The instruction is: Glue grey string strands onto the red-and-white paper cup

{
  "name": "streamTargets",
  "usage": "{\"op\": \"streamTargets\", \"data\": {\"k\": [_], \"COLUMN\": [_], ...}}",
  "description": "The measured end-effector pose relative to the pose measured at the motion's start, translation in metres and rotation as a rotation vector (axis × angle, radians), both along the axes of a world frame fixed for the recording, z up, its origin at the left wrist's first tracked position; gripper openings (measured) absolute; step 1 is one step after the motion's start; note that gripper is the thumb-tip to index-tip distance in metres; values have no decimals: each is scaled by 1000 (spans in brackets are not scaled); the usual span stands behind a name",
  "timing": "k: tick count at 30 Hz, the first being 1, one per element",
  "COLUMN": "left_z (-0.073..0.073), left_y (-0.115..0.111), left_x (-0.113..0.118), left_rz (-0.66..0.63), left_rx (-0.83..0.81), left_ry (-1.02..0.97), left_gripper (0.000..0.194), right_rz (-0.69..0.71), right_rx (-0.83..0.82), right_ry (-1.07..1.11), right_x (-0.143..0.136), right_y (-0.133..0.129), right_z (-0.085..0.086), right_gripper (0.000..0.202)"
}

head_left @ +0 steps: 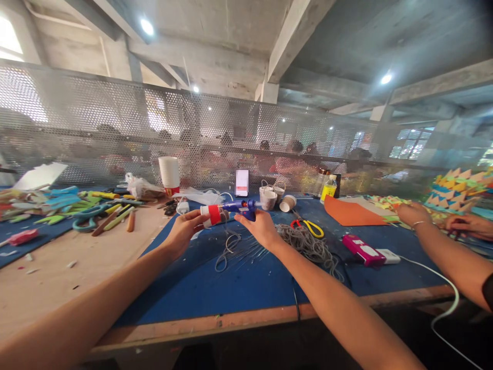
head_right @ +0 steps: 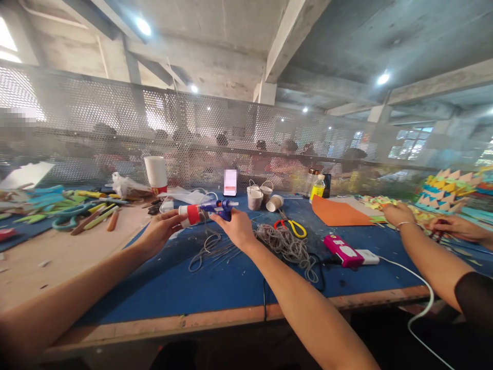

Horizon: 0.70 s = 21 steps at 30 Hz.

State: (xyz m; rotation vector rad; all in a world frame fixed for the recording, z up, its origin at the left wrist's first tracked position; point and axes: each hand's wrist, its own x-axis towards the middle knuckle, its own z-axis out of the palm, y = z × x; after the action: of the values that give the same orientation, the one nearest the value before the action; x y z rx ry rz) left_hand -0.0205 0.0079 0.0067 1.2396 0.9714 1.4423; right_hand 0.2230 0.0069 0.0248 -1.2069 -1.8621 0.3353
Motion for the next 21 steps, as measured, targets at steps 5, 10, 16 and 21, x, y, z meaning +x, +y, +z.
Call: {"op": "streamTargets", "data": {"k": [5,10,16,21], "left_z": [0,2,4,3], "left_y": [0,-3,-5,-5], "left_x": [1,3,4,4], "left_rz": [9,8,-2,-8], "left_rx": [12,7,-1,4], "left_ry": [6,5,0,16], "left_gripper": [33,29,35,33], "right_rz": [-54,-100,-129,-145], "right_rx": [7,17,34,39], "right_ry": [-68,-149,-210,-238], "right_x": [0,0,0,0], "right_y": [1,0,0,-1], "right_z": [-2,-2,-3,-2], "right_gripper": [39,42,45,46]}}
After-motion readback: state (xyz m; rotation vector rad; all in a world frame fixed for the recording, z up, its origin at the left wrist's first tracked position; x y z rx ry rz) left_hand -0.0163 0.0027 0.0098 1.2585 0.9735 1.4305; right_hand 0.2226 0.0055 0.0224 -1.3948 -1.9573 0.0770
